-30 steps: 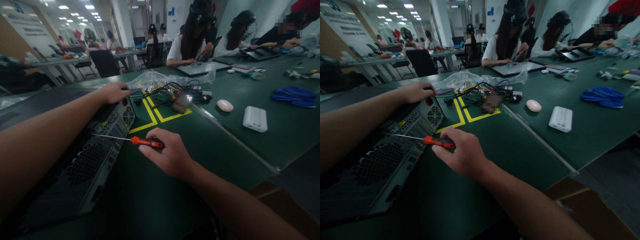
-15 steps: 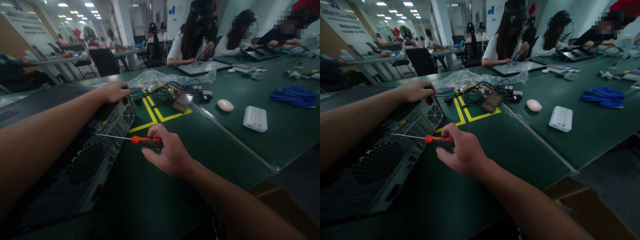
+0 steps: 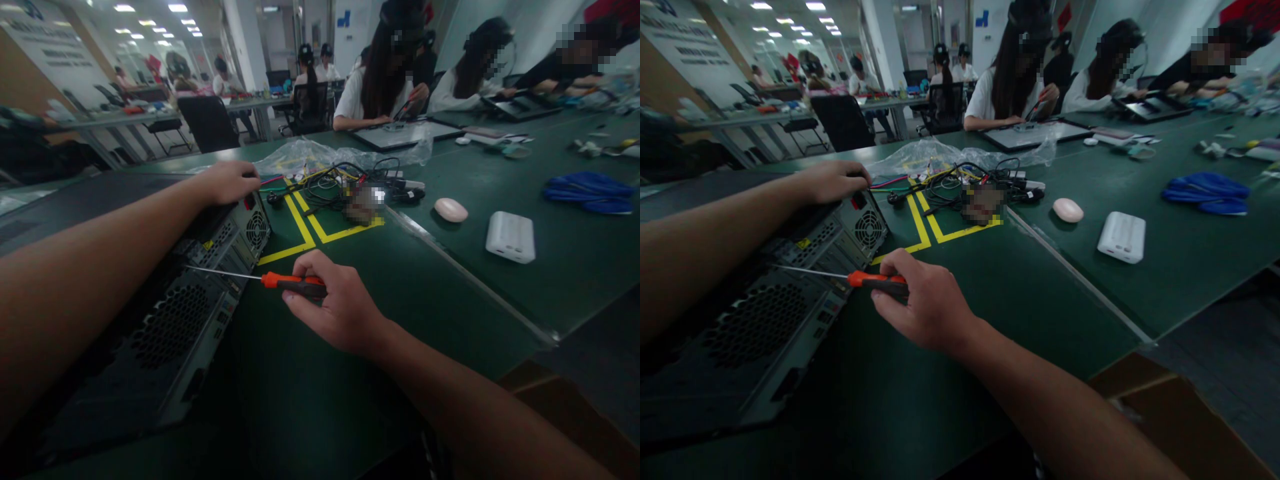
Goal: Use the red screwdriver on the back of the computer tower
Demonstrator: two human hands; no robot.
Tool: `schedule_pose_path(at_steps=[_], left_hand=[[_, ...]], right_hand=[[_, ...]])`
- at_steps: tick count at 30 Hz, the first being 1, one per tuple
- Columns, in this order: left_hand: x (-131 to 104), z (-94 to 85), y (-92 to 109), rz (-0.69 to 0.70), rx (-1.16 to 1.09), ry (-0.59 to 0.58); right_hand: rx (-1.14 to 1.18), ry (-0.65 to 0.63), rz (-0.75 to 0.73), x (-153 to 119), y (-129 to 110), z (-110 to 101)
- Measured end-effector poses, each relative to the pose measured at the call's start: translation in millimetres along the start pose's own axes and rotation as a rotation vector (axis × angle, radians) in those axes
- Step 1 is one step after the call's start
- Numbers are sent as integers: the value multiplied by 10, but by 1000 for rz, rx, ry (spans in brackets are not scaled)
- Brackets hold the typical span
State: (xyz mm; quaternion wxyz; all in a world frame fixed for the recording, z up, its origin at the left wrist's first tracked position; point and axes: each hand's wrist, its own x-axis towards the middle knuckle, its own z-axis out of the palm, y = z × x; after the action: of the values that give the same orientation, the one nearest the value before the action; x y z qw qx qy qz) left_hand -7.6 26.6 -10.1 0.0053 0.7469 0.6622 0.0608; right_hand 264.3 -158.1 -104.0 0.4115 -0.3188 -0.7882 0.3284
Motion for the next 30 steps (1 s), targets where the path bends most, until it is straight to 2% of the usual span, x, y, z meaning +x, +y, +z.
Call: schedule_pose_path(at_steps=[19,26,30], left_hand=[[7,-9,-10,28,17,-9],[19,0,-23,-10,-17,-2],[18,-7,-23,22,1,-14]], right_hand=[[10,-8,17,8,-25,-4],[15,7,9,-5,-26,-9],[29,-1,23,4,-34,-17]])
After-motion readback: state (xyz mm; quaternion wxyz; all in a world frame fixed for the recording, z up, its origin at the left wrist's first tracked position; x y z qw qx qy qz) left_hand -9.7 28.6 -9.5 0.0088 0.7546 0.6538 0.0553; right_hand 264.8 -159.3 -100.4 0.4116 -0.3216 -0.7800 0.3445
